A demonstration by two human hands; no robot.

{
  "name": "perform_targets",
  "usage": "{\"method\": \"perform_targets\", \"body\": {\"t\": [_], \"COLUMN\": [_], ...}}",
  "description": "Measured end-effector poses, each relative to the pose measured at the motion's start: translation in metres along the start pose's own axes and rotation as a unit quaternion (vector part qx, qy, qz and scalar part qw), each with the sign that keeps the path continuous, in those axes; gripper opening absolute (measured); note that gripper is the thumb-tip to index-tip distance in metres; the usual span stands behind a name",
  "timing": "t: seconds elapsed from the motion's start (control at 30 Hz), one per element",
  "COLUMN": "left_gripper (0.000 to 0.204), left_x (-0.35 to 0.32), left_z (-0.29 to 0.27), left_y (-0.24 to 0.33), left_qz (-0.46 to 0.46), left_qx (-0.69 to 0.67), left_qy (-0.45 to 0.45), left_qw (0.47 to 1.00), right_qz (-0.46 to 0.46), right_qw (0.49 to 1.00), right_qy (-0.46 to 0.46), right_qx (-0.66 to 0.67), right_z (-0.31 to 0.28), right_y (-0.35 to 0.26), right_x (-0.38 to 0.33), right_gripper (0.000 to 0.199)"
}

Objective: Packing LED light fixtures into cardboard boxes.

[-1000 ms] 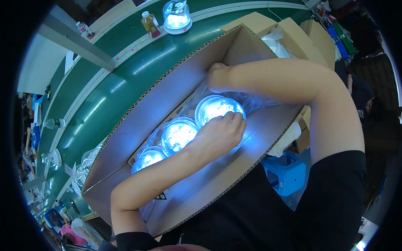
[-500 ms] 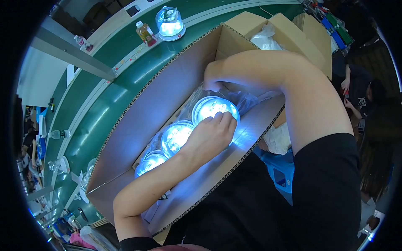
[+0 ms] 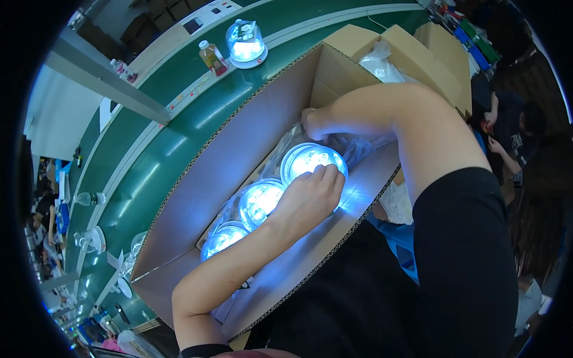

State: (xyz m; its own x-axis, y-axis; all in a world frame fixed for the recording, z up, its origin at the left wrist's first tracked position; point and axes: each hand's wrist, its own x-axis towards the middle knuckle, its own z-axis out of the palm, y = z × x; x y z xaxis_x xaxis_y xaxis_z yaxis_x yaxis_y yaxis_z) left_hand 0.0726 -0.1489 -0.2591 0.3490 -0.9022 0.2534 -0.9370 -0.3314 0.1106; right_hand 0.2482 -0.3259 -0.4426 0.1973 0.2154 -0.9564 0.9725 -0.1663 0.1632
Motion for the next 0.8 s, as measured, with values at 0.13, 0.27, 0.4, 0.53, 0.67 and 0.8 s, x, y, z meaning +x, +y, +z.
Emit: {"method": "perform_targets", "body": {"t": [0.13,0.27,0.4,0.53,0.67,0.8], "left_gripper": [0.018,0.018,0.022,0.021,0.016,0.023], "left_x": [0.0,-0.002,0.014,0.024,0.034,0.038], "left_z": [0.003,0.011,0.007,0.009,0.01,0.018], "left_y": [-0.003,-0.017,-0.034,-0.051,-0.059,-0.059], "left_qz": [-0.004,-0.046,-0.08,-0.107,-0.034,-0.082], "left_qx": [-0.023,-0.064,-0.086,-0.094,0.041,-0.029], "left_qy": [-0.01,-0.002,-0.021,0.007,0.019,-0.039], "left_qw": [1.0,0.997,0.993,0.99,0.998,0.995], "right_qz": [0.162,0.139,0.152,0.151,0.16,0.165], "right_qw": [0.978,0.974,0.988,0.957,0.865,0.861], "right_qy": [-0.088,-0.087,0.015,0.209,0.432,0.397], "right_qx": [-0.094,-0.154,0.011,0.133,0.198,0.272], "right_z": [-0.028,-0.066,-0.073,-0.053,-0.007,0.005], "right_y": [-0.013,-0.017,-0.021,-0.038,-0.061,-0.068], "right_x": [-0.016,-0.138,-0.226,-0.276,-0.272,-0.259], "right_gripper": [0.058,0.055,0.042,0.036,0.032,0.028]}}
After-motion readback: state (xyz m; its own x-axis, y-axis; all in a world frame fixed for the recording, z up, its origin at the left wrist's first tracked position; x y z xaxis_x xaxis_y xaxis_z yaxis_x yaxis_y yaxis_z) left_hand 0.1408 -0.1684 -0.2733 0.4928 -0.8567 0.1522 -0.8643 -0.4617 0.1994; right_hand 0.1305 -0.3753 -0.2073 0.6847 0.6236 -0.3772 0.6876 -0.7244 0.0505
